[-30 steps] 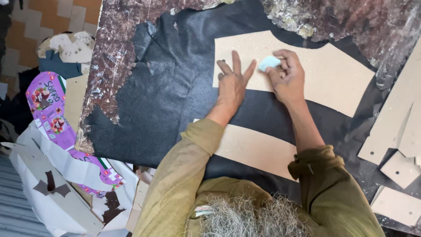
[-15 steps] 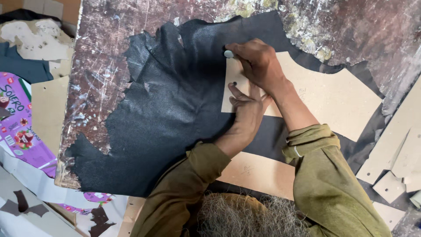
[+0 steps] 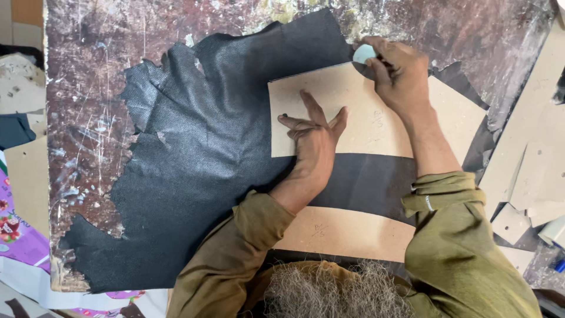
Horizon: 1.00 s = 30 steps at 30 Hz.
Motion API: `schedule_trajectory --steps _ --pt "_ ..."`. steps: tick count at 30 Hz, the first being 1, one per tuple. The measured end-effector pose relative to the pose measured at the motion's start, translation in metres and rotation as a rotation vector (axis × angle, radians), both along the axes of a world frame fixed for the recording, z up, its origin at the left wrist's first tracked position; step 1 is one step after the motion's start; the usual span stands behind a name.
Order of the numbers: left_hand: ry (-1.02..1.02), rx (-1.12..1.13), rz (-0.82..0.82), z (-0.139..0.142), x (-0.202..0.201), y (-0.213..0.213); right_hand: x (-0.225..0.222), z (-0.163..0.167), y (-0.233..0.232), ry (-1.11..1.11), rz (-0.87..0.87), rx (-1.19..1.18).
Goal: The person lays cardboard pattern templates on a sheet of black leather on the work table, aligning and repositioning them. They measure with a tape measure and trace around the templates with chalk, leaving white outline marks on the leather.
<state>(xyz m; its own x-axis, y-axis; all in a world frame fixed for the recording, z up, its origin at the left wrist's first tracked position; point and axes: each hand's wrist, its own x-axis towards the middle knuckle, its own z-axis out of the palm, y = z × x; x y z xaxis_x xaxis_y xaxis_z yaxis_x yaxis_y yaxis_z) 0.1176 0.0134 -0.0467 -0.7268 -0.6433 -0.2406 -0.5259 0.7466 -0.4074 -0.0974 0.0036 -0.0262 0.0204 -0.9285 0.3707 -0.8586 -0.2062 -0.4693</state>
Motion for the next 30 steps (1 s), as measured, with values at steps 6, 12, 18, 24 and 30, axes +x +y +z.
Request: schedule_trajectory --steps 6,12,18,24,30 --pt "0.067 0.105 0.087 -0.005 -0.017 0.007 0.015 -0.021 0.004 -0.02 -0.145 -0.096" --pt "0.019 0.036 0.135 -0.011 -0.027 0.015 0.008 -0.01 0.014 0.064 -0.11 -0.062" --pt "-0.037 0.025 0.129 -0.008 -0.037 0.011 -0.041 0.004 0.05 0.228 0.078 -0.016" --pt "-0.015 0.047 0.167 0.0 -0.048 0.009 -0.098 0.005 0.081 0.38 0.092 0.042" --pt "-0.05 0.018 0.088 0.006 -0.049 0.011 -0.142 -0.003 0.089 0.508 0.164 0.077"
